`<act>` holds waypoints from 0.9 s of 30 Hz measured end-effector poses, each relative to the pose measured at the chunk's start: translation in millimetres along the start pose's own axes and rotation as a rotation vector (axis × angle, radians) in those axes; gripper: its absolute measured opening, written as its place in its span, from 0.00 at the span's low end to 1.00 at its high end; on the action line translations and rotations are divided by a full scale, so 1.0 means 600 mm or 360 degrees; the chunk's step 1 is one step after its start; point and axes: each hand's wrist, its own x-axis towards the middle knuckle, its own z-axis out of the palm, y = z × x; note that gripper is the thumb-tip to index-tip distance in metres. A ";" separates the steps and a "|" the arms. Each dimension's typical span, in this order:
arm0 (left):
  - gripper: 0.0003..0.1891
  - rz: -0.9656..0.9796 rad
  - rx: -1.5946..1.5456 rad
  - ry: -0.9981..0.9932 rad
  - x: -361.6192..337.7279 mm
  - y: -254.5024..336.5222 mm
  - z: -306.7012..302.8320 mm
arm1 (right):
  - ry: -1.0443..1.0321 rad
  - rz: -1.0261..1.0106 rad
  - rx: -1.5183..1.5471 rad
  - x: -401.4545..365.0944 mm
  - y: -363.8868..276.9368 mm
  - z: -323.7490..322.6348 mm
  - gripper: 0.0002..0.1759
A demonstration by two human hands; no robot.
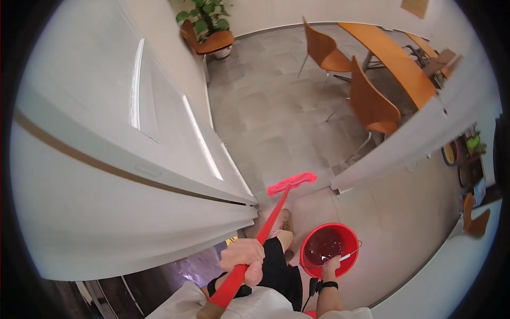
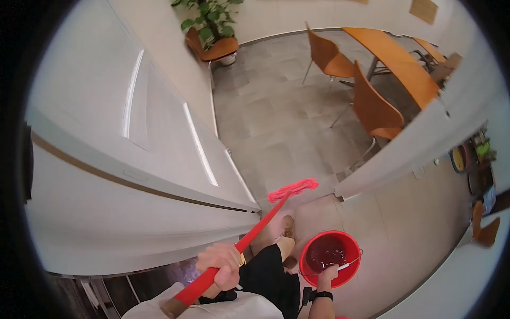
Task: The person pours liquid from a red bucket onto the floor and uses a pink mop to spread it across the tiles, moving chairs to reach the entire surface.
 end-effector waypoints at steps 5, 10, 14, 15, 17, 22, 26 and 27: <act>0.14 -0.0069 0.0108 0.0164 -0.003 -0.101 0.000 | -0.0119 -0.0060 -0.0265 0.017 -0.059 0.126 0.19; 0.16 -0.0179 0.0373 0.0269 0.029 -0.167 0.005 | -0.0380 0.0074 -0.0239 0.035 -0.087 0.279 0.18; 0.16 -0.0259 0.0590 0.0372 0.052 -0.196 0.040 | -0.0620 0.0166 -0.0312 0.038 -0.112 0.369 0.17; 0.16 -0.0266 0.0593 0.0425 0.045 -0.205 0.045 | -0.0627 0.0164 -0.0338 0.043 -0.102 0.388 0.17; 0.16 -0.0234 0.0633 0.0545 0.041 -0.223 0.068 | -0.0653 0.0166 -0.0356 0.037 -0.100 0.432 0.16; 0.15 -0.0298 0.0766 0.0633 0.012 -0.260 0.093 | -0.0806 0.0254 -0.0364 0.022 -0.093 0.537 0.19; 0.15 -0.0262 0.0858 0.0613 -0.014 -0.291 0.083 | -0.0902 0.0286 -0.0347 -0.030 -0.039 0.579 0.19; 0.16 -0.0263 0.0819 0.0640 -0.013 -0.299 0.081 | -0.0908 0.0244 -0.0344 -0.027 -0.029 0.584 0.19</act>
